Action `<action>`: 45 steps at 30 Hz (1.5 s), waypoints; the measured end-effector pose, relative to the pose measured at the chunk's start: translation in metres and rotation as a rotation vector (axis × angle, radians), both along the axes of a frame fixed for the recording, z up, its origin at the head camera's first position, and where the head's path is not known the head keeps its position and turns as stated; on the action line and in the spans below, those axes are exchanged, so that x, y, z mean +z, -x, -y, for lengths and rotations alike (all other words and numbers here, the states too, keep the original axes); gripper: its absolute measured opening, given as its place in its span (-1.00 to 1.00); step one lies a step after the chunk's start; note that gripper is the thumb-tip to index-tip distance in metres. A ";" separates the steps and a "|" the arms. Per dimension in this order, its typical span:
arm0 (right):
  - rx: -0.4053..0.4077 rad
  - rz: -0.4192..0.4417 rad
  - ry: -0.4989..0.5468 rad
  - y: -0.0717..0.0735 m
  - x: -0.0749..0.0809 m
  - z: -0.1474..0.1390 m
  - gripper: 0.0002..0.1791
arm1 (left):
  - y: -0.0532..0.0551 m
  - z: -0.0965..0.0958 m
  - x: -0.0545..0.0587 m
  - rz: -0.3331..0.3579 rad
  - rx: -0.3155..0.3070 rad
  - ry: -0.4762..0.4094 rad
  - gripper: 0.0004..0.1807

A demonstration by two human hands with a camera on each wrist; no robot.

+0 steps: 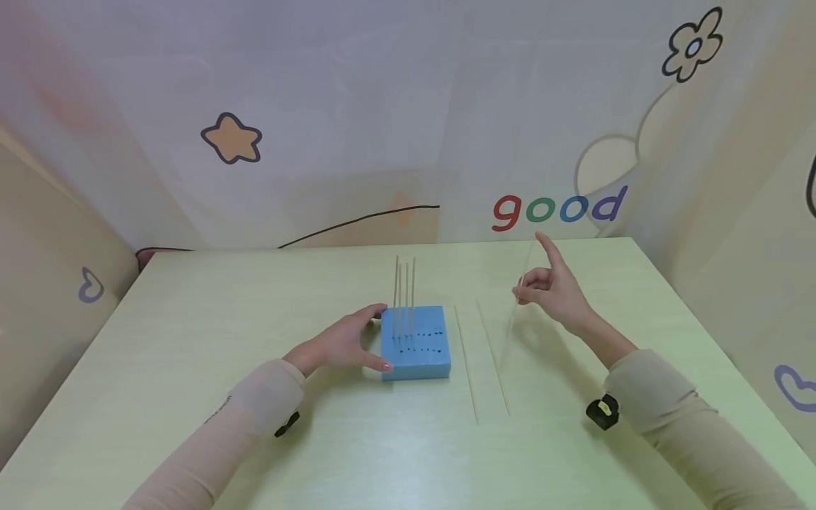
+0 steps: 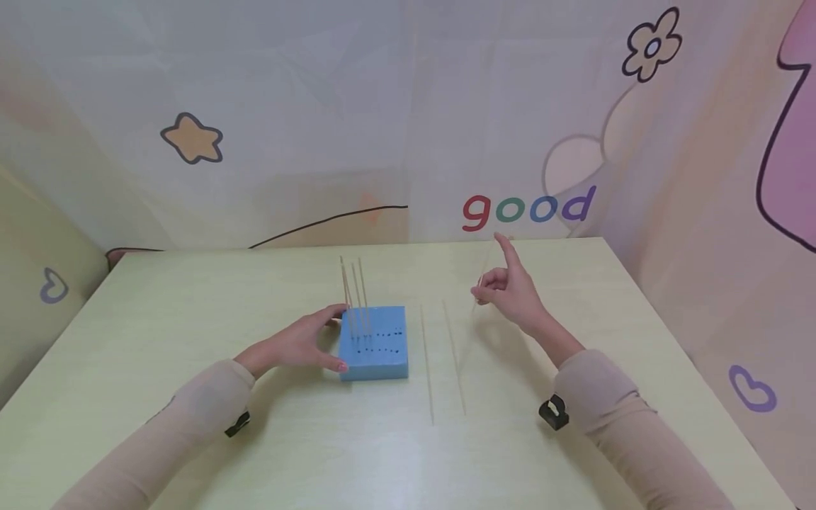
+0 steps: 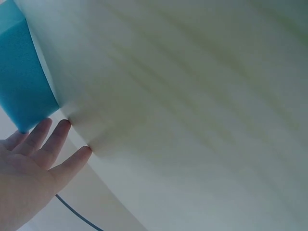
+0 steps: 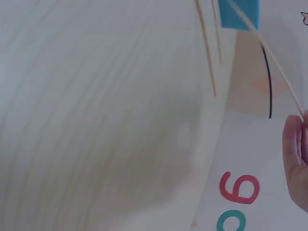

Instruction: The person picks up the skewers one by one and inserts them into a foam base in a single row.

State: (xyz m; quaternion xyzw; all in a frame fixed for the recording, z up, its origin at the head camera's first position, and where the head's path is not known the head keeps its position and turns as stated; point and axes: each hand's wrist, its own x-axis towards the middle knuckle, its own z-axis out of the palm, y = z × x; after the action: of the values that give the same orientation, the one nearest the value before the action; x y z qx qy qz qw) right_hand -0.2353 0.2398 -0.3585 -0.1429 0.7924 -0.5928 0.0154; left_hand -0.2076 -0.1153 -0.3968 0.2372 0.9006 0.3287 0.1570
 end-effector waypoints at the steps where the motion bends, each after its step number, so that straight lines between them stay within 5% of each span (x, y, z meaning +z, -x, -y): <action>1: -0.005 -0.019 0.021 -0.001 0.002 0.002 0.04 | 0.000 0.000 0.000 0.000 0.000 -0.002 0.15; 10: 0.027 -0.105 0.228 -0.010 0.025 0.011 0.00 | 0.000 0.001 0.000 0.007 0.003 -0.005 0.16; 17: -0.074 -0.160 0.152 -0.018 0.036 0.015 -0.77 | -0.001 0.002 0.001 -0.001 -0.003 -0.013 0.15; 19: -0.078 -0.174 0.154 -0.019 0.037 0.016 -0.86 | -0.001 0.001 0.001 -0.002 -0.003 -0.012 0.15; 35: -0.063 -0.305 0.237 -0.033 0.052 0.038 -0.85 | -0.001 0.000 0.000 -0.010 -0.005 -0.028 0.14; 45: -0.028 -0.356 0.200 -0.035 0.052 0.060 -0.85 | 0.000 -0.001 -0.001 0.014 0.009 -0.005 0.14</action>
State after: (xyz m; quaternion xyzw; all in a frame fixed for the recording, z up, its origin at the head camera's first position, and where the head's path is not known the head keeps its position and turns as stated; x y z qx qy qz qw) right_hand -0.2000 0.1795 -0.3070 -0.2355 0.7216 -0.6341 -0.1474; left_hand -0.2080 -0.1144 -0.3982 0.2314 0.8996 0.3334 0.1611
